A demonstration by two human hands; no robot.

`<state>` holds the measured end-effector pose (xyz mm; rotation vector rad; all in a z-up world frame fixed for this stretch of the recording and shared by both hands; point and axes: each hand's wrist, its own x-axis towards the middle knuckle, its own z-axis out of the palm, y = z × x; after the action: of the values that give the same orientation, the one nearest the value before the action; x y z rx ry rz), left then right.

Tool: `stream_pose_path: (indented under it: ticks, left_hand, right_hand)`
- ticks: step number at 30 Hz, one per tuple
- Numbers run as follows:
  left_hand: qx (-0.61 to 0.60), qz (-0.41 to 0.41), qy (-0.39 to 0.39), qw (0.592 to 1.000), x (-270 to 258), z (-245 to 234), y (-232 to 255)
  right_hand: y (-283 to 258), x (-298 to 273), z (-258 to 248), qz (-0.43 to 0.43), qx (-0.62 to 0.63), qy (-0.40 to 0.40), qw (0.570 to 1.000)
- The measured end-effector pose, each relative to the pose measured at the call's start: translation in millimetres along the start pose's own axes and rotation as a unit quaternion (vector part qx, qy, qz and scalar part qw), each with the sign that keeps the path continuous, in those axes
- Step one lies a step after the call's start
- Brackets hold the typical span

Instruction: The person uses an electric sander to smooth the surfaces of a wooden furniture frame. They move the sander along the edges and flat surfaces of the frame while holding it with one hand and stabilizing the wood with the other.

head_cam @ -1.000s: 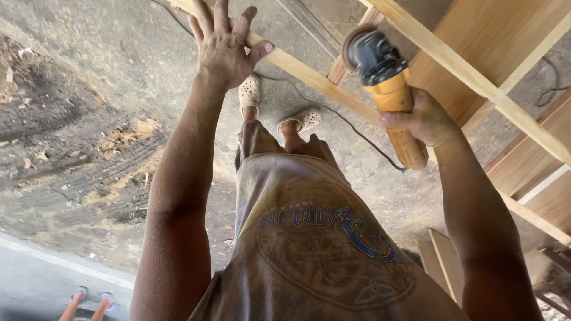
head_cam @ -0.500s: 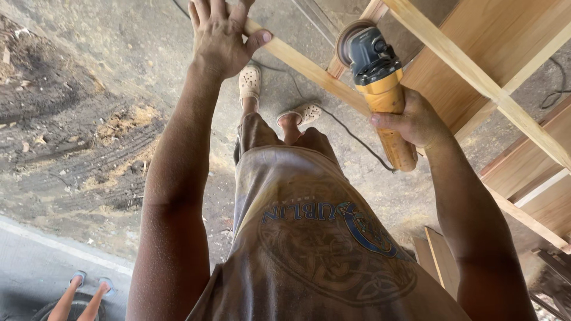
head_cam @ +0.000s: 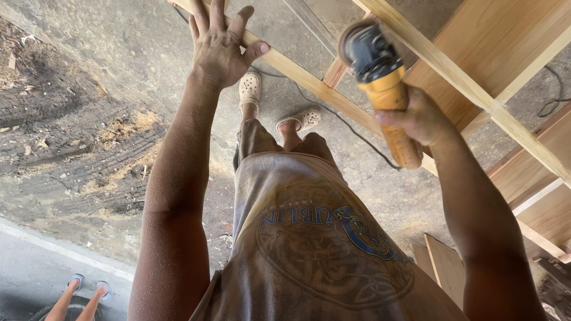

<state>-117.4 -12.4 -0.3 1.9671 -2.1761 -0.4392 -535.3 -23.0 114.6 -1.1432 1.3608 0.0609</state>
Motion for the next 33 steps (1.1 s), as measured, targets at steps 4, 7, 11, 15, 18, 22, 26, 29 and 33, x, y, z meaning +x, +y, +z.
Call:
stream_pose_path:
  ticks: [4, 7, 11, 15, 18, 22, 26, 29, 33]
  left_hand:
    - [-0.018, 0.003, 0.004, 1.000, -7, 2, -1]
    - [0.002, 0.017, 0.014, 1.000, -4, 1, -2]
    - [-0.013, -0.012, -0.024, 1.000, -2, -1, -1]
    - [-0.002, -0.020, -0.031, 0.999, -5, -1, 1]
    - [0.001, -0.024, -0.048, 0.999, -1, -1, 1]
    - [-0.029, -0.032, -0.061, 0.997, -1, 1, -1]
    - [-0.008, -0.016, -0.058, 0.998, 1, -1, -5]
    - [-0.003, -0.008, -0.051, 0.999, 3, -3, -5]
    - [-0.042, -0.015, -0.083, 0.996, 2, -7, -9]
  right_hand:
    - [-7, 1, -13, -0.050, 0.077, -0.005, 0.996]
    - [-3, -6, -3, 0.036, 0.051, -0.026, 0.998]
    - [15, -10, 34, -0.055, -0.044, -0.111, 0.991]
    - [17, -4, 31, -0.025, 0.007, -0.133, 0.991]
    - [1, 0, 0, 0.016, 0.011, -0.062, 0.998]
    - [-17, 2, -26, -0.016, 0.090, 0.002, 0.996]
    - [-6, -5, -12, 0.021, 0.188, 0.086, 0.978]
    - [10, -4, 22, -0.034, 0.160, -0.009, 0.986]
    - [19, -24, 89, 0.039, 0.101, -0.023, 0.994]
